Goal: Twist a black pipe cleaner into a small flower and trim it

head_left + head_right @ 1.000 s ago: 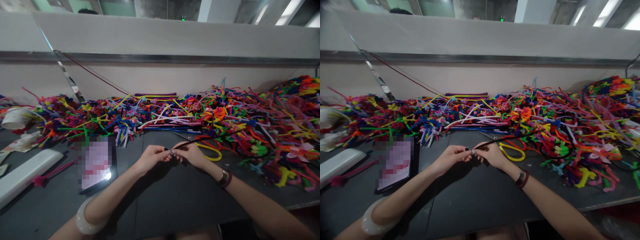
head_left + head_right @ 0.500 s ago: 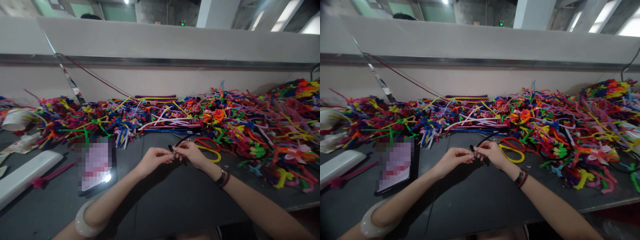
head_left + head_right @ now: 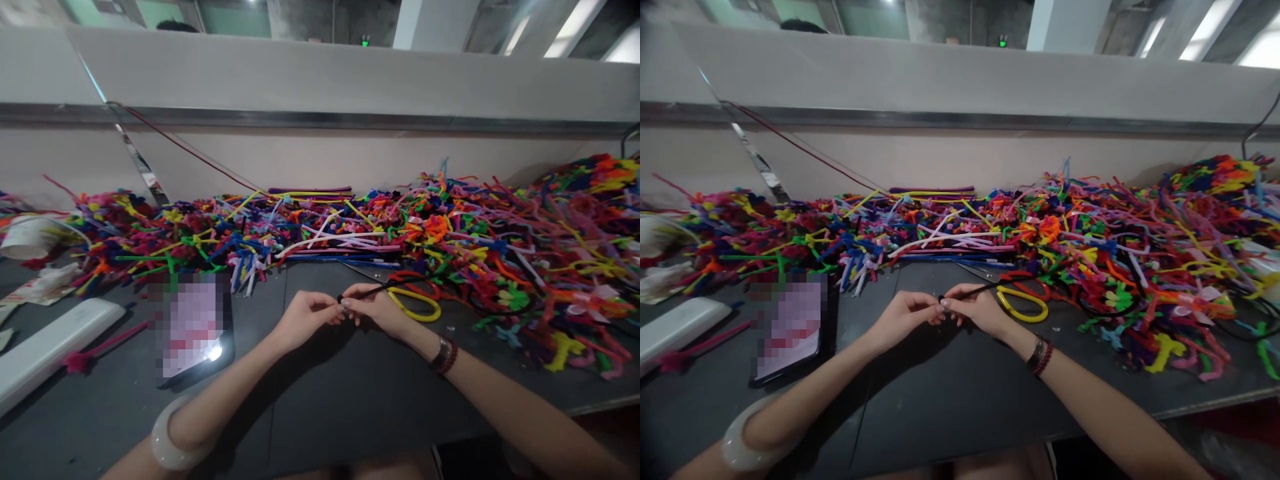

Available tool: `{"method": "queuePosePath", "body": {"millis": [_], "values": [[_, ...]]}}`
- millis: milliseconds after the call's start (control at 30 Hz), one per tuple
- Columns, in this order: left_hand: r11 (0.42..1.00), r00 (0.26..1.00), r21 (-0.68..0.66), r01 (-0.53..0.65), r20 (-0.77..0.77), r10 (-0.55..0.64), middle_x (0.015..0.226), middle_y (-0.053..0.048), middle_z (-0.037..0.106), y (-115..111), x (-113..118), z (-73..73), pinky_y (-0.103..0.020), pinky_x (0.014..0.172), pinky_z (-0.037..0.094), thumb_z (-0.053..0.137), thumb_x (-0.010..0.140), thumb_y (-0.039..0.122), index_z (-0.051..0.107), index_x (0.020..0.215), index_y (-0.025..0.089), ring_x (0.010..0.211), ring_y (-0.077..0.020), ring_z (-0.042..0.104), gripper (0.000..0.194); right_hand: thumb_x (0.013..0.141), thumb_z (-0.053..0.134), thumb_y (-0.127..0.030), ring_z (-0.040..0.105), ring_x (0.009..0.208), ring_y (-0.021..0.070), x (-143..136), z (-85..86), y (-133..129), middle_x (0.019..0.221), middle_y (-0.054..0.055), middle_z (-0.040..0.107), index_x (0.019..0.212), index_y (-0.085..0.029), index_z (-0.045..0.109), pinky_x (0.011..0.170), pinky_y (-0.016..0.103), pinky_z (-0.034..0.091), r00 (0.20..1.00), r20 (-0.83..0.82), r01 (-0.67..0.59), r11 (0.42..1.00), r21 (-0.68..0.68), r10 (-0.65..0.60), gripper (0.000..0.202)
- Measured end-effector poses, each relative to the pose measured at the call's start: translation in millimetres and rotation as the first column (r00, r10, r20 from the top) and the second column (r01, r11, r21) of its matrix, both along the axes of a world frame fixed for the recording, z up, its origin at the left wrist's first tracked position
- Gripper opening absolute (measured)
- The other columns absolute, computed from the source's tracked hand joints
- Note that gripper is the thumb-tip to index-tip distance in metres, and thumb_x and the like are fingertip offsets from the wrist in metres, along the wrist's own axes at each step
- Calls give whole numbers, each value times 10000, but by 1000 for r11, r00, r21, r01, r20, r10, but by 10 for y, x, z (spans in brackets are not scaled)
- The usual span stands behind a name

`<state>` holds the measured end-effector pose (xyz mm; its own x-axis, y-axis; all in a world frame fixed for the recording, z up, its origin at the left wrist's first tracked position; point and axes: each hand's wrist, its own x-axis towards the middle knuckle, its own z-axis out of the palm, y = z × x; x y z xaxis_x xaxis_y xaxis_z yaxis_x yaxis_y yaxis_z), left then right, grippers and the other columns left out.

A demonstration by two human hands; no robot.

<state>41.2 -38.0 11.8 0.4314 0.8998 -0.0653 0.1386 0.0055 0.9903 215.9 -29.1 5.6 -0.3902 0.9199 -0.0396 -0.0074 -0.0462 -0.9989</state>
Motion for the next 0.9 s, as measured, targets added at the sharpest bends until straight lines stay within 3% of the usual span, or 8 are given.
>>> {"method": "queuePosePath", "body": {"millis": [167, 467, 733, 900], "values": [[1000, 998, 10, 18, -59, -17, 632, -53, 653, -23, 7, 17, -236, 579, 459, 584, 712, 353, 652, 664, 114, 575, -132, 583, 253, 678, 635, -333, 464, 414, 62, -15, 35, -29, 503, -29, 540, 685, -134, 624, 392, 179, 380, 994, 101, 29, 999, 40, -33, 199], [998, 997, 52, 36, -67, -33, 660, -54, 653, -45, 14, 25, -243, 603, 460, 587, 714, 349, 653, 692, 116, 606, -139, 585, 243, 659, 658, -325, 473, 450, 71, -22, -67, 9, 521, -30, 524, 684, -131, 603, 408, 191, 424, 996, -81, -44, 989, -141, 33, 203], [997, 995, -79, -2, 98, 10, 705, -44, 631, 34, -3, 11, -238, 618, 452, 625, 694, 336, 633, 819, 107, 630, -115, 567, 261, 662, 671, -300, 493, 455, 63, 14, -94, 45, 549, -37, 544, 741, -141, 570, 411, 175, 429, 992, -121, -52, 993, -110, 39, 205], [988, 988, -153, -22, 145, 44, 682, -20, 627, 45, -14, 11, -231, 649, 447, 662, 660, 284, 627, 770, 111, 617, -93, 556, 208, 687, 657, -317, 518, 460, 70, 16, -85, 54, 552, -33, 557, 739, -144, 532, 420, 181, 441, 985, -164, -82, 983, -164, 54, 220]]}}
